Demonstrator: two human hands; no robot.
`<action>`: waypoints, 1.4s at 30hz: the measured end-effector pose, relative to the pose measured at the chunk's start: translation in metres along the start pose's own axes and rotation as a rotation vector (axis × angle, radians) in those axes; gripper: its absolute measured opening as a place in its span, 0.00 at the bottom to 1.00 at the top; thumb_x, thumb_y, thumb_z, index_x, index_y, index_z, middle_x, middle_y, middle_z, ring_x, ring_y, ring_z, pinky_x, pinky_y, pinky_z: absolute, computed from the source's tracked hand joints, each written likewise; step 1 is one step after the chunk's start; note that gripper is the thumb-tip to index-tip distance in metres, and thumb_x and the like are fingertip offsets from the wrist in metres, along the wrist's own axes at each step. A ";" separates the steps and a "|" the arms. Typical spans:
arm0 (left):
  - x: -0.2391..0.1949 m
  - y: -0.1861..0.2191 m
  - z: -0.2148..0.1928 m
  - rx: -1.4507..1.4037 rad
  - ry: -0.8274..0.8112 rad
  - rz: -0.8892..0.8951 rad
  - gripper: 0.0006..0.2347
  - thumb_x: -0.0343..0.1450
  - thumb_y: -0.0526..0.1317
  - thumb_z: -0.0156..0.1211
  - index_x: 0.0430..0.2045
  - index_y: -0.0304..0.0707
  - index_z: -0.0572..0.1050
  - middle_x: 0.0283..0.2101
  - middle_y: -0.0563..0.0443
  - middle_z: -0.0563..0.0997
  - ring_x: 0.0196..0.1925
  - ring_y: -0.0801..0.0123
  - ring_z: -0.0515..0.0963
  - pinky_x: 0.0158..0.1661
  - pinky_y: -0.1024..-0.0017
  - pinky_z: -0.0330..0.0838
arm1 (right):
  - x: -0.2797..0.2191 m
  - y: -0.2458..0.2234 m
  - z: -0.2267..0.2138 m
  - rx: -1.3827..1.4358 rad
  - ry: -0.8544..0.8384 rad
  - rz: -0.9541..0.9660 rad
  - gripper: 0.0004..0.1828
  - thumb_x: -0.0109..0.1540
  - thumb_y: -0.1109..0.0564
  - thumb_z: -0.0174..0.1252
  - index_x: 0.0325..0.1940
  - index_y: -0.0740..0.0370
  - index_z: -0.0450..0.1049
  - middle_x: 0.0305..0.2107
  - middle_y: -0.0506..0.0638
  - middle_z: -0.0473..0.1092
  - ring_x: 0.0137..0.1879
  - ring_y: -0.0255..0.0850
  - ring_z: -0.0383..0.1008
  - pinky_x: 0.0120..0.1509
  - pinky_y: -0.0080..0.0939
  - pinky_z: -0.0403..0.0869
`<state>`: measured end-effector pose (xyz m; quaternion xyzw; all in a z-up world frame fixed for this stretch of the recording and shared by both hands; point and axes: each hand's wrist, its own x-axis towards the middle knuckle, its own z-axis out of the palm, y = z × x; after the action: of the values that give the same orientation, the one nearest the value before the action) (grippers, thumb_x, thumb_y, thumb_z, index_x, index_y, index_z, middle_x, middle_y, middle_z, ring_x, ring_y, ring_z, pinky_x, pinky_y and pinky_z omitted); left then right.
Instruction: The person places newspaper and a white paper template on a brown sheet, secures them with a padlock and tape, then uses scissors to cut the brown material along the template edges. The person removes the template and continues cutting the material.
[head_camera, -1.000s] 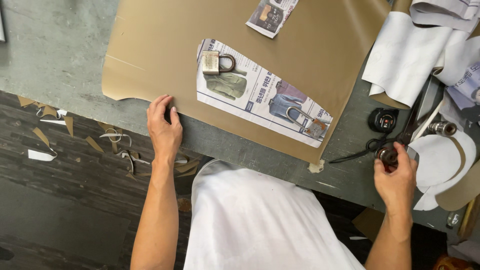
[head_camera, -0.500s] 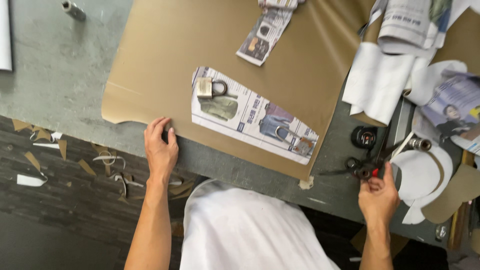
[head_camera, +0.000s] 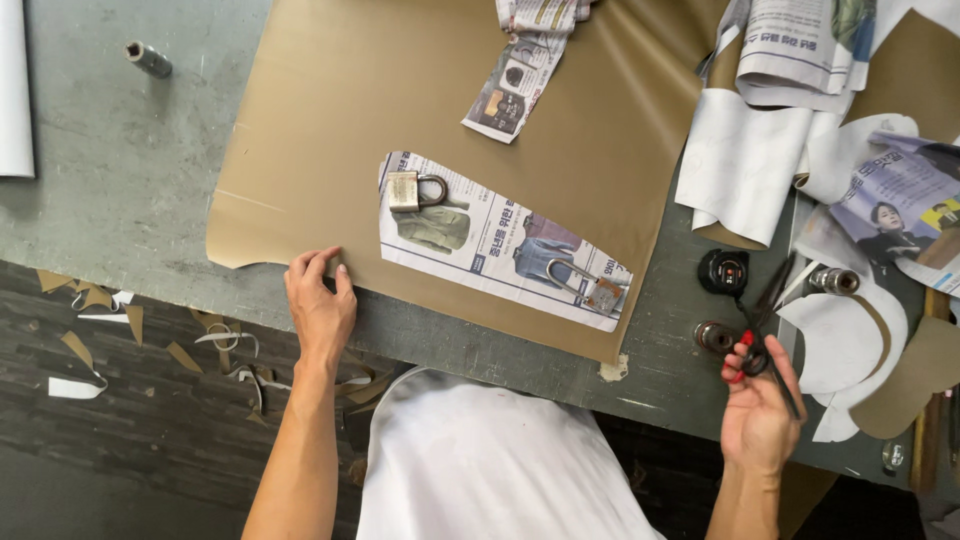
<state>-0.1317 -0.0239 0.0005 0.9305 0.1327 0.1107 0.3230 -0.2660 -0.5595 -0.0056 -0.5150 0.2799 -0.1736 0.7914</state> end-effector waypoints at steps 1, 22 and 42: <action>0.000 0.000 -0.001 -0.009 -0.005 -0.010 0.12 0.72 0.32 0.59 0.49 0.34 0.79 0.52 0.43 0.75 0.54 0.51 0.72 0.54 0.61 0.69 | -0.002 -0.003 0.002 -0.001 0.005 -0.026 0.32 0.72 0.69 0.47 0.81 0.79 0.54 0.47 0.67 0.74 0.49 0.46 0.78 0.58 0.43 0.76; 0.153 0.006 0.003 -0.107 -0.501 0.826 0.24 0.66 0.24 0.56 0.59 0.34 0.72 0.65 0.45 0.73 0.68 0.49 0.68 0.68 0.54 0.61 | -0.145 0.032 0.191 -0.548 -0.441 0.542 0.18 0.56 0.64 0.65 0.50 0.71 0.78 0.23 0.51 0.74 0.27 0.35 0.74 0.30 0.34 0.72; 0.196 -0.006 0.033 -0.041 -0.626 0.961 0.29 0.66 0.52 0.72 0.58 0.37 0.71 0.58 0.47 0.72 0.60 0.53 0.67 0.64 0.53 0.58 | -0.243 0.123 0.308 -0.675 -0.410 0.911 0.19 0.49 0.60 0.76 0.40 0.65 0.77 0.17 0.46 0.74 0.22 0.31 0.76 0.24 0.30 0.68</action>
<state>0.0609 0.0240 -0.0045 0.8682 -0.4094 -0.0333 0.2783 -0.2664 -0.1512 0.0427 -0.5890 0.3537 0.3840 0.6169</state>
